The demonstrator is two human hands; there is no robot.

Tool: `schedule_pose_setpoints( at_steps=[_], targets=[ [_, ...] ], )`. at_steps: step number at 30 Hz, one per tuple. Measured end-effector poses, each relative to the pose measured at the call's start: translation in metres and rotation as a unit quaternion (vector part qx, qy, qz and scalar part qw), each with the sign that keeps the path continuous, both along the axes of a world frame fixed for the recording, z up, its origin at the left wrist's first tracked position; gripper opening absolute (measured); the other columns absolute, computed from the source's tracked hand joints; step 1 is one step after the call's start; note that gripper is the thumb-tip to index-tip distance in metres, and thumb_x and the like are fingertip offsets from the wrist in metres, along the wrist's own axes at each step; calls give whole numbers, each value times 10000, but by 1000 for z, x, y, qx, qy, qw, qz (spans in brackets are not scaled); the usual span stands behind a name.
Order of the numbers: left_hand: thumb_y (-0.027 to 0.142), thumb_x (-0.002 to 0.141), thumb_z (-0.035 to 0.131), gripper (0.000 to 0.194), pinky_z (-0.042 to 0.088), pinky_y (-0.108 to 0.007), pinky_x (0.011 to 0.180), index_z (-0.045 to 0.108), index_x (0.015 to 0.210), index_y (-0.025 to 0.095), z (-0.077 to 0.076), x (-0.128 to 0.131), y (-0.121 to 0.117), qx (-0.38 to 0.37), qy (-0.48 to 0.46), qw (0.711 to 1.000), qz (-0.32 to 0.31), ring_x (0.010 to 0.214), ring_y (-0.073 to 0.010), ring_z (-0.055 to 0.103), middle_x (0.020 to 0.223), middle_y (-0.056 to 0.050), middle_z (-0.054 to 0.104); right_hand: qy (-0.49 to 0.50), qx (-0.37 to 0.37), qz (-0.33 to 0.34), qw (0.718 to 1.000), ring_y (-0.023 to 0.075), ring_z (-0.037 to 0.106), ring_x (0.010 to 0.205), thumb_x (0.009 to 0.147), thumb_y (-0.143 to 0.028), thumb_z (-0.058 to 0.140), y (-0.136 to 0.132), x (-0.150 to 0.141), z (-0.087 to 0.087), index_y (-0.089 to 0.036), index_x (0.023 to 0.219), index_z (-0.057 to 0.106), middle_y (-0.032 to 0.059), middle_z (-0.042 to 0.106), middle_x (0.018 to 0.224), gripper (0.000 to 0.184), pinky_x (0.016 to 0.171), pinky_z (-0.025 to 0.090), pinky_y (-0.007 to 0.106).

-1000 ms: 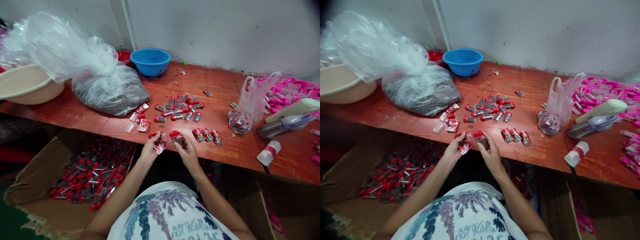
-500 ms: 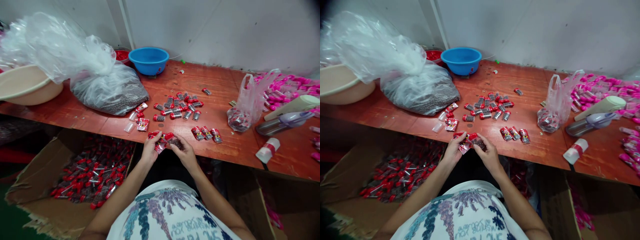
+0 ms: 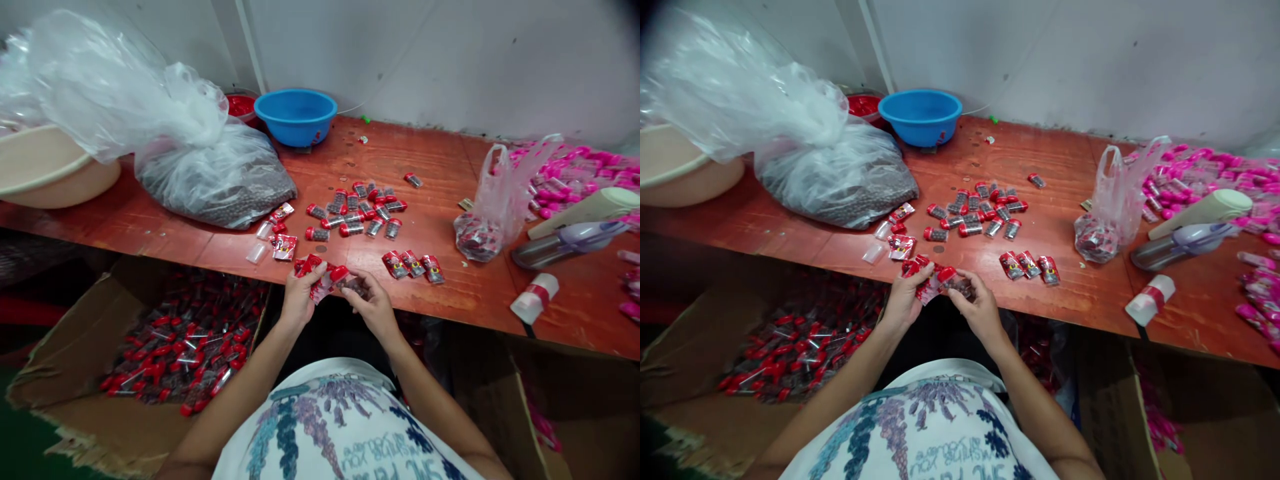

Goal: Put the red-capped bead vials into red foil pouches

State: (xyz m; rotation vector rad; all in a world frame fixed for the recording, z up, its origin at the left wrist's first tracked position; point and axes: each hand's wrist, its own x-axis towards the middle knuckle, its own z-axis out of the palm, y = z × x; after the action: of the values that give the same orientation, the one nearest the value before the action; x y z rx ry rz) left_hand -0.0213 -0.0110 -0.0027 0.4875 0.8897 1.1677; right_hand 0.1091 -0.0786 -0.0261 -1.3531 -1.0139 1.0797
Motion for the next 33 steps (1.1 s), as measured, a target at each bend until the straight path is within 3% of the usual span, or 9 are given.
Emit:
schedule_pose_setpoints(
  at_steps=[5, 9, 14, 23, 28, 33],
  targets=[
    [73, 611, 773, 210, 556, -263, 606, 630, 759, 114, -4, -1, 5, -68, -23, 997, -3, 592, -139, 651, 675, -26, 676, 38, -6, -33, 999, 110, 513, 629, 775, -342, 643, -1, 0, 2, -250, 1166, 545, -2, 573, 869, 414, 448, 431, 191],
    [56, 693, 705, 103, 545, -233, 546, 618, 701, 111, -6, -1, 7, -135, -62, 989, 5, 532, -116, 625, 616, -22, 652, 37, 8, -46, 998, 119, 540, 677, 776, -332, 648, -4, -1, 6, -247, 1164, 554, 8, 596, 908, 408, 495, 451, 201],
    [52, 740, 663, 101, 553, -234, 566, 609, 681, 114, -6, 2, 7, -184, -96, 978, 17, 540, -116, 632, 614, -25, 653, 24, 21, -41, 999, 146, 588, 776, 791, -323, 638, -11, -7, 6, -245, 1171, 560, 31, 628, 998, 395, 602, 503, 241],
    [81, 662, 741, 139, 553, -264, 608, 617, 693, 134, -10, 6, 3, -166, -91, 982, 3, 572, -136, 646, 646, -19, 667, -45, 50, -51, 996, 183, 609, 903, 810, -301, 617, -10, -8, 8, -242, 1187, 556, 52, 631, 1071, 386, 784, 511, 312],
    [135, 583, 807, 226, 537, -264, 603, 615, 702, 137, -4, 8, -1, -100, -38, 994, 28, 551, -127, 632, 628, 6, 657, -79, 34, -22, 996, 175, 614, 857, 805, -291, 613, -12, -9, 9, -237, 1179, 572, 41, 649, 1012, 380, 738, 515, 289],
    [169, 565, 822, 261, 532, -266, 604, 603, 705, 144, -1, 10, -4, -47, -22, 998, 35, 539, -117, 617, 619, 24, 645, -76, 32, -35, 996, 170, 614, 824, 810, -297, 606, -15, -8, 10, -234, 1190, 559, 39, 651, 996, 388, 691, 522, 278]
  ],
)
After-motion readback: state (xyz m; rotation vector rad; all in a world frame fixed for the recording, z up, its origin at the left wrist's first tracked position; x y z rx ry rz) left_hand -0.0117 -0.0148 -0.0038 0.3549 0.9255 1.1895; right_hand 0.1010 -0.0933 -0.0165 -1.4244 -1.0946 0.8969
